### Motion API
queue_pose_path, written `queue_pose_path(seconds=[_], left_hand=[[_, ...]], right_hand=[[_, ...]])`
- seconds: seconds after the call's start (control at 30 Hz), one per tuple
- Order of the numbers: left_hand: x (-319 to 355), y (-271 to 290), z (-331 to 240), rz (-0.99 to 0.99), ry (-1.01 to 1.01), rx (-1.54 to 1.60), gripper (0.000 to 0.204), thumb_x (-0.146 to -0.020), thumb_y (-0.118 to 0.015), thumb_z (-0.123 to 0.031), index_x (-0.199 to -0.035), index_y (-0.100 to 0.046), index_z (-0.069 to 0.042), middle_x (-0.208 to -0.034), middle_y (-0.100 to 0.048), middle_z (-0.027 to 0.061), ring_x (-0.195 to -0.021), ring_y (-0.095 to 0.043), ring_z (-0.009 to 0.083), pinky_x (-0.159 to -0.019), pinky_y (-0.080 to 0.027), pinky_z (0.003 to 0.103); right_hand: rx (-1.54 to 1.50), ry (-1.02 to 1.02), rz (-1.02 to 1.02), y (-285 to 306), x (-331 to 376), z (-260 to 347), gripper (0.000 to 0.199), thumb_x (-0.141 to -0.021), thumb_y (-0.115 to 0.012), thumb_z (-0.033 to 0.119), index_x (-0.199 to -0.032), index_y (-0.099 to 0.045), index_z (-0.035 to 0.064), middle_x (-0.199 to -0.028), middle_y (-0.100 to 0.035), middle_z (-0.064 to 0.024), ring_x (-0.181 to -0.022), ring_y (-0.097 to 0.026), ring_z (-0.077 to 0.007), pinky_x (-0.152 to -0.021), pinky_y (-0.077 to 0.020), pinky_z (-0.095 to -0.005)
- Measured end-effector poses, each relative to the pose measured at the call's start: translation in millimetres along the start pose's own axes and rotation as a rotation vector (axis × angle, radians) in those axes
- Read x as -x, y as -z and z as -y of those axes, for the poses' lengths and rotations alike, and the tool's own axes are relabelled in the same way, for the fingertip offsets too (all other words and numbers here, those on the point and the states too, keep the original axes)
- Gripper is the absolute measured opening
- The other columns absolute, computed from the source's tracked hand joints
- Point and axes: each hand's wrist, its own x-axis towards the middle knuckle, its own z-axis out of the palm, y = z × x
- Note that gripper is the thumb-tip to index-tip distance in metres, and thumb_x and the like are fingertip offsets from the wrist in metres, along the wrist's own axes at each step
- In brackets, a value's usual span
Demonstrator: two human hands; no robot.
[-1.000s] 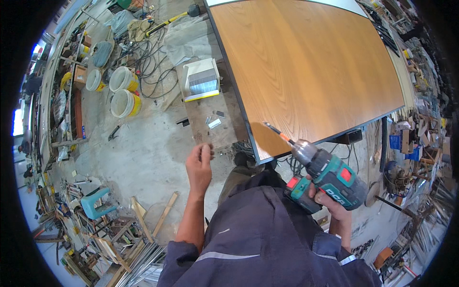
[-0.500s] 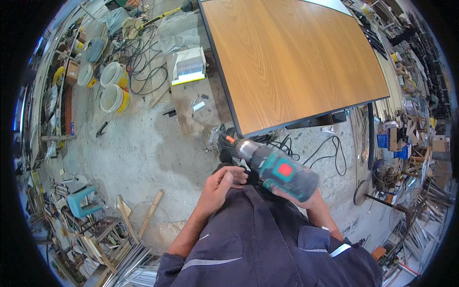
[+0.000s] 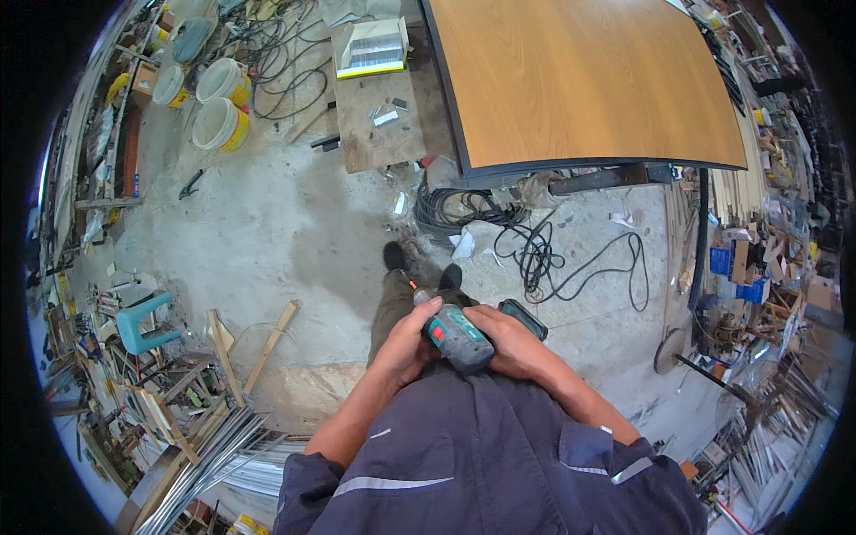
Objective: The person uses a cordless drill to fasten screws into a wooden tabletop, then flips the table and uses a nail gun to attach a black trim strip along the edge. The person also uses a manual hand tool to tighten a handle on the tabletop.
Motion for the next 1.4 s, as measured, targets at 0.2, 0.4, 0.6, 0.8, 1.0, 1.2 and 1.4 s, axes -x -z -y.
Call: queue_pose_path(seconds=[0.2, 0.4, 0.6, 0.8, 1.0, 1.2, 1.4], left_hand=[[13.9, 31.5, -10.5, -0.003, -0.110, 0.107, 0.037, -0.097, -0.062, -0.035, -0.116, -0.059, -0.003, -0.106, -0.066, 0.0072, -0.097, -0.065, 0.0196, -0.091, -0.051, 0.037], [29.4, 101.3, -43.5, -0.039, -0.399, -0.075, 0.039, -0.093, -0.066, -0.029, -0.118, -0.058, 0.000, -0.107, -0.060, 0.0053, -0.099, -0.058, 0.0149, -0.091, -0.047, 0.033], [46.1, 171.1, -93.7, -0.042, -0.517, -0.060, 0.044, -0.093, -0.068, -0.029, -0.122, -0.056, 0.002, -0.109, -0.061, 0.0077, -0.100, -0.057, 0.0145, -0.090, -0.047, 0.032], [41.9, 205.1, -109.0, -0.332, -0.541, -0.069, 0.058, -0.091, -0.076, -0.037, -0.125, -0.053, 0.004, -0.112, -0.062, 0.0124, -0.102, -0.059, 0.0175, -0.089, -0.049, 0.034], [-12.1, 257.2, -90.3, -0.357, -0.408, -0.180, 0.062, -0.089, -0.078, -0.039, -0.125, -0.055, 0.006, -0.110, -0.068, 0.0171, -0.101, -0.066, 0.0248, -0.089, -0.052, 0.036], [-67.5, 300.6, -46.9, -0.448, -0.398, -0.397, 0.052, -0.097, -0.067, -0.035, -0.127, -0.061, 0.006, -0.110, -0.071, 0.0218, -0.098, -0.070, 0.0313, -0.086, -0.055, 0.039], [-95.1, 349.8, 11.8, -0.783, -0.510, -0.663, 0.035, -0.093, -0.068, -0.024, -0.113, -0.064, 0.004, -0.108, -0.068, 0.0230, -0.104, -0.063, 0.0422, -0.092, -0.049, 0.049]], right_hand=[[0.089, -0.018, 0.075, -16.5, -27.4, 24.8, 0.063, -0.074, -0.068, -0.005, -0.136, -0.055, -0.0029, -0.138, -0.055, -0.0227, -0.125, -0.057, -0.0414, -0.104, -0.0476, -0.0425], [0.153, -0.074, 0.165, -56.2, -95.1, 36.8, 0.068, -0.077, -0.075, 0.002, -0.142, -0.054, -0.0003, -0.138, -0.057, -0.0245, -0.128, -0.055, -0.0415, -0.109, -0.0443, -0.0436], [0.208, 0.066, 0.188, -95.5, -179.0, 68.6, 0.060, -0.076, -0.069, -0.002, -0.136, -0.059, 0.0004, -0.129, -0.062, -0.0235, -0.120, -0.058, -0.0414, -0.104, -0.0459, -0.0455], [0.309, 0.106, 0.224, -141.3, -234.6, 62.2, 0.060, -0.073, -0.068, -0.002, -0.133, -0.063, 0.0034, -0.121, -0.065, -0.0189, -0.112, -0.059, -0.0390, -0.099, -0.0478, -0.0451], [0.334, -0.085, 0.345, -170.6, -251.2, 26.4, 0.064, -0.070, -0.074, -0.001, -0.133, -0.064, 0.0053, -0.122, -0.065, -0.0179, -0.112, -0.057, -0.0385, -0.101, -0.0462, -0.0453], [0.376, -0.408, 0.239, -142.2, -205.3, -60.8, 0.060, -0.073, -0.078, 0.010, -0.132, -0.065, 0.0062, -0.123, -0.068, -0.0208, -0.116, -0.062, -0.0395, -0.103, -0.0463, -0.0441], [0.342, -0.675, -0.418, -59.2, -184.7, -146.8, 0.060, -0.075, -0.076, 0.013, -0.133, -0.064, 0.0001, -0.104, -0.074, -0.0176, -0.094, -0.070, -0.0229, -0.086, -0.0535, -0.0337]])
